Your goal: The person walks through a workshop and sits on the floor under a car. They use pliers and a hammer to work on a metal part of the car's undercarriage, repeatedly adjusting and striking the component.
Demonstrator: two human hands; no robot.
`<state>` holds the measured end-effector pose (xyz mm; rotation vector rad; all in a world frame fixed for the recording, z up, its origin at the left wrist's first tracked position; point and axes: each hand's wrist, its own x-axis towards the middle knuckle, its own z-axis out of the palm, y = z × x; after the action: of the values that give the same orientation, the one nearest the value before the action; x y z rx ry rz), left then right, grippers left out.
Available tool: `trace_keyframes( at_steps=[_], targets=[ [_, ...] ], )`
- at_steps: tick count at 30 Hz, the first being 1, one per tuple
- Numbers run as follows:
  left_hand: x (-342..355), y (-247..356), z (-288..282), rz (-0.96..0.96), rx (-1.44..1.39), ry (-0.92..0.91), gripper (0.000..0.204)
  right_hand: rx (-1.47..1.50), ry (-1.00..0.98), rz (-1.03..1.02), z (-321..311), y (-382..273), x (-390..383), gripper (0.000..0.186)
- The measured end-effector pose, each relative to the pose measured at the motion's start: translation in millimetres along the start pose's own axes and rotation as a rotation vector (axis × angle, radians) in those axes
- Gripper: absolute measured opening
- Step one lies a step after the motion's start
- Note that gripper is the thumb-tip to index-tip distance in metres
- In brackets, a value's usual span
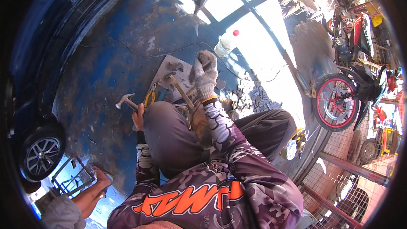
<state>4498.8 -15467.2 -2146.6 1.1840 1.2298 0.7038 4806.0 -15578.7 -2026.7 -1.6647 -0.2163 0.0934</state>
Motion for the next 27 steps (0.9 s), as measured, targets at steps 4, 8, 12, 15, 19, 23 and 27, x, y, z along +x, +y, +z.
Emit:
trace_keyframes(
  at_steps=[4,8,12,15,19,23,27],
  targets=[
    [-6.2,14.8,3.3,-0.055,-0.063,0.031,0.034,-0.223,-0.302,-0.683,2.6,-116.0,-8.9,0.035],
    [-16.1,38.2,5.9,-0.047,-0.061,0.012,0.033,-0.363,-0.584,-1.17,28.5,-218.5,-4.6,0.043],
    [-29.0,55.4,1.7,-0.068,-0.063,0.028,0.032,-0.515,-0.383,-1.34,42.6,-258.7,17.9,0.049],
    [-38.7,59.7,-6.7,-0.079,-0.103,0.025,0.033,-0.535,-0.3,-1.355,40.4,-261.1,32.5,0.051],
    [-42.5,48.4,-20.2,-0.084,-0.112,0.079,0.034,-0.513,-0.358,-1.394,35.4,-258.1,42.8,0.047],
    [-26.3,9.9,-39.2,-0.085,-0.037,0.098,0.033,-0.083,-0.301,-1.477,26.5,-224.7,36.9,0.034],
    [-9.0,-41.2,-70.0,-0.109,0.244,0.094,0.041,-0.128,-0.442,-0.672,-12.1,-106.0,3.7,0.038]
  ],
)
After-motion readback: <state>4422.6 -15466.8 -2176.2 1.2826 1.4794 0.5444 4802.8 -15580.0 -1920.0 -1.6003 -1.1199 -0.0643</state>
